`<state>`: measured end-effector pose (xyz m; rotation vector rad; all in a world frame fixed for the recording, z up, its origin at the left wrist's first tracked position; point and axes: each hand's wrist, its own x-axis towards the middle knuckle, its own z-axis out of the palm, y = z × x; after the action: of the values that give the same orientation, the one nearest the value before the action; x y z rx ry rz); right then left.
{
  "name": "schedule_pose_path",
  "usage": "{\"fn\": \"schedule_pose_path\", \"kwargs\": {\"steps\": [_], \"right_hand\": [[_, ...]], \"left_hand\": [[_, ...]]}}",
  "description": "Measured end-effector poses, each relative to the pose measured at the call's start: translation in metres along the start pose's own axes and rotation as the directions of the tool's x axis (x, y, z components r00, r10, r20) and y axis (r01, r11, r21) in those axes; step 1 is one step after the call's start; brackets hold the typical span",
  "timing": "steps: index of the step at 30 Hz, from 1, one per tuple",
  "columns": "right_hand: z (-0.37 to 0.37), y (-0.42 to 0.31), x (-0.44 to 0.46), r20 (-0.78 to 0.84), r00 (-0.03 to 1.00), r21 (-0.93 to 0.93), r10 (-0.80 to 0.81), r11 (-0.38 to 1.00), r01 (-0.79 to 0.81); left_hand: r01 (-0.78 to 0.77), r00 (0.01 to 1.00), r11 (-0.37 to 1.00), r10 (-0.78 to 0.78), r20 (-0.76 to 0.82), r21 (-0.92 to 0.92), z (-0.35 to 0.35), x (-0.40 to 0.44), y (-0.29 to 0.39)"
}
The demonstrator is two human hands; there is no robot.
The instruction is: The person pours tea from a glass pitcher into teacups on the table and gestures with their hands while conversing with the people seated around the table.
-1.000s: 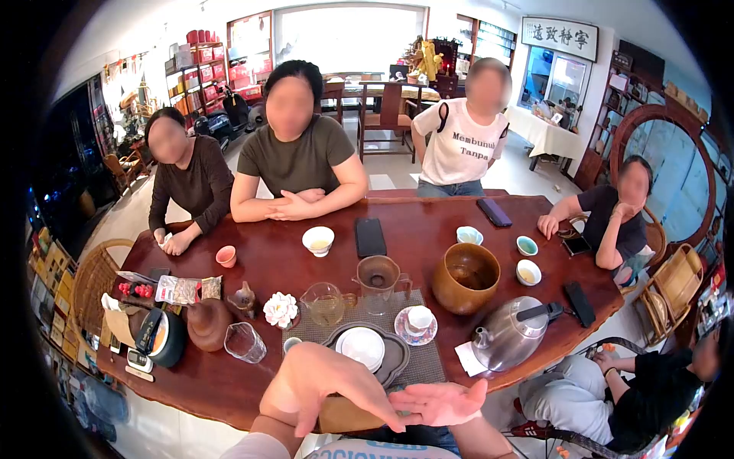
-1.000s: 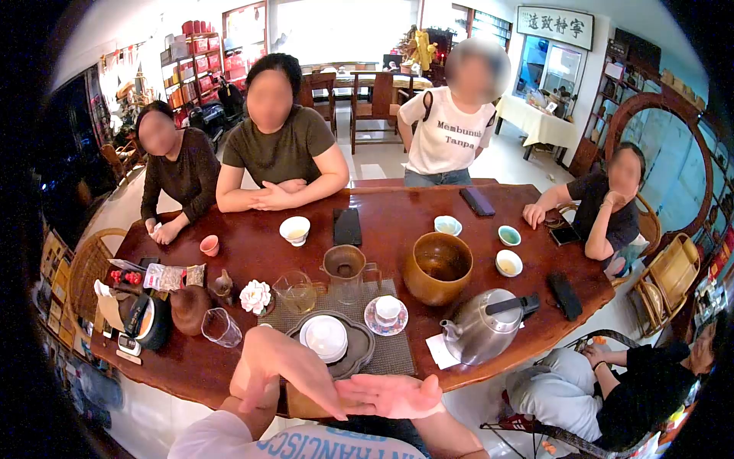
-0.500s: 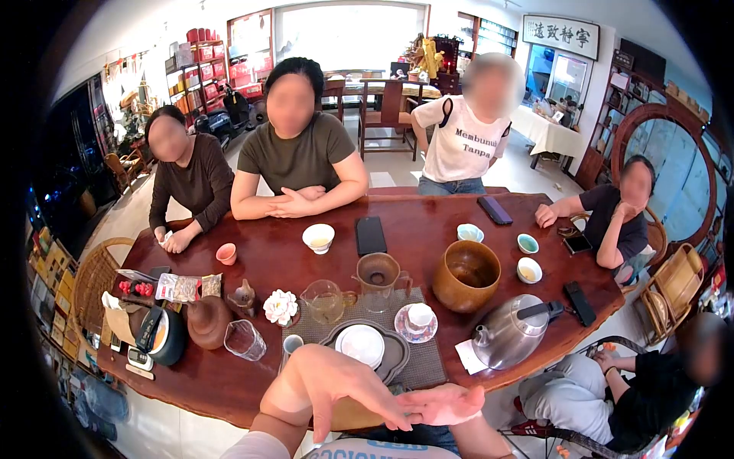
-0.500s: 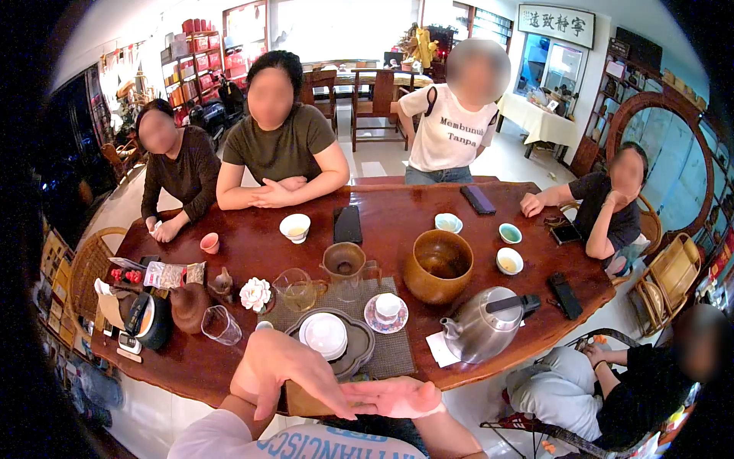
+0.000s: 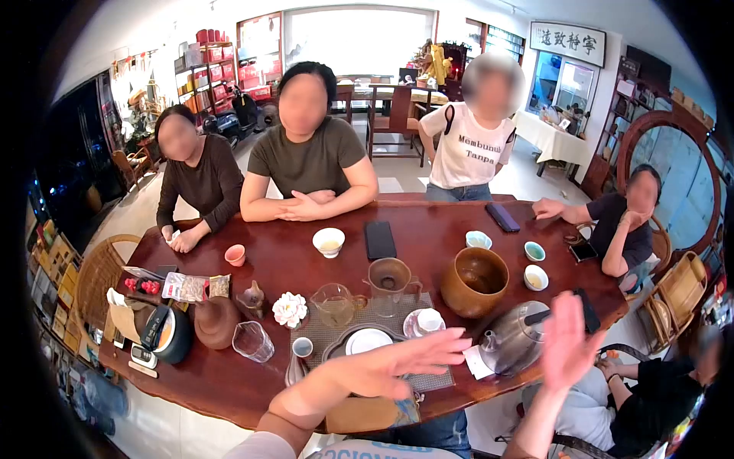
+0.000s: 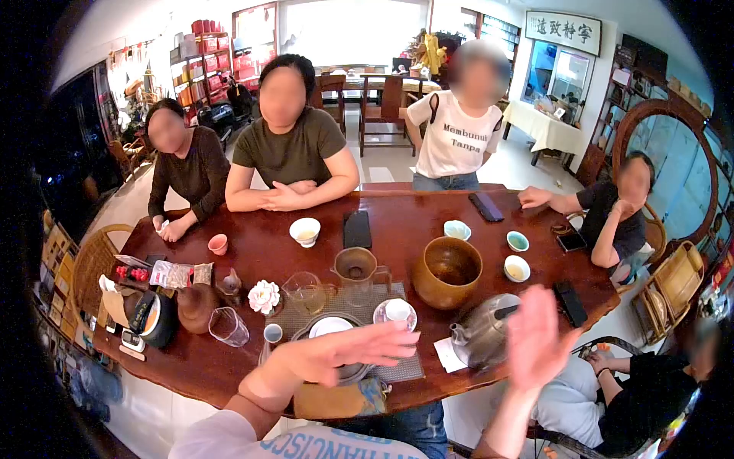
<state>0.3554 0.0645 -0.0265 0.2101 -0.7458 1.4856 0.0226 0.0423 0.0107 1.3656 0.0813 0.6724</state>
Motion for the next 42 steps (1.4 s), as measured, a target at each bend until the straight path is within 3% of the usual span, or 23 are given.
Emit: {"fn": "schedule_pose_path", "kwargs": {"steps": [1,2,5,12,15,19,25,29,33,38,42], "right_hand": [[-0.008,-0.026,0.01,-0.056,0.99,-0.06,-0.132,0.99,0.129],[-0.015,-0.045,0.015,-0.237,0.934,-0.054,-0.268,0.963,0.262],[-0.031,-0.084,0.02,-0.47,0.804,-0.11,-0.365,0.927,0.357],[0.001,-0.121,0.04,-0.44,0.782,-0.401,-0.441,0.876,0.268],[-0.017,-0.147,0.056,-0.493,0.693,-0.491,-0.526,0.826,0.277],[-0.062,-0.179,0.064,-0.638,0.573,-0.422,-0.514,0.856,0.299],[-0.056,-0.145,0.035,-0.52,0.701,-0.339,-0.487,0.872,0.354],[-0.056,-0.134,0.015,-0.589,0.666,-0.237,-0.458,0.886,0.399],[-0.093,-0.163,0.012,-0.693,0.488,-0.29,-0.531,0.824,0.486],[-0.08,-0.125,-0.015,-0.687,0.504,-0.34,-0.523,0.845,0.412],[-0.085,-0.097,-0.05,-0.741,0.515,-0.233,-0.431,0.884,0.405]], "left_hand": [[0.057,0.986,0.998,-0.06,-0.154,-0.028,0.007,0.003,0.0],[0.066,0.979,0.995,-0.079,-0.19,-0.071,0.008,0.005,-0.002],[0.062,0.957,0.982,-0.109,-0.27,-0.178,0.004,0.006,-0.011],[-0.054,0.931,0.977,-0.025,-0.363,-0.206,0.013,0.014,-0.021],[-0.112,0.922,0.95,-0.009,-0.387,-0.29,0.014,0.017,-0.037],[-0.121,0.901,0.95,-0.017,-0.434,-0.288,0.011,0.019,-0.042],[-0.306,0.856,0.898,0.114,-0.505,-0.317,0.01,0.02,-0.047],[-0.263,0.848,0.852,-0.019,-0.53,-0.453,0.013,0.024,-0.047],[-0.206,0.824,0.802,-0.167,-0.541,-0.561,0.018,0.028,-0.06],[-0.139,0.828,0.835,-0.197,-0.525,-0.532,0.024,0.028,-0.061],[-0.115,0.831,0.817,-0.232,-0.505,-0.566,0.023,0.028,-0.068]]}}
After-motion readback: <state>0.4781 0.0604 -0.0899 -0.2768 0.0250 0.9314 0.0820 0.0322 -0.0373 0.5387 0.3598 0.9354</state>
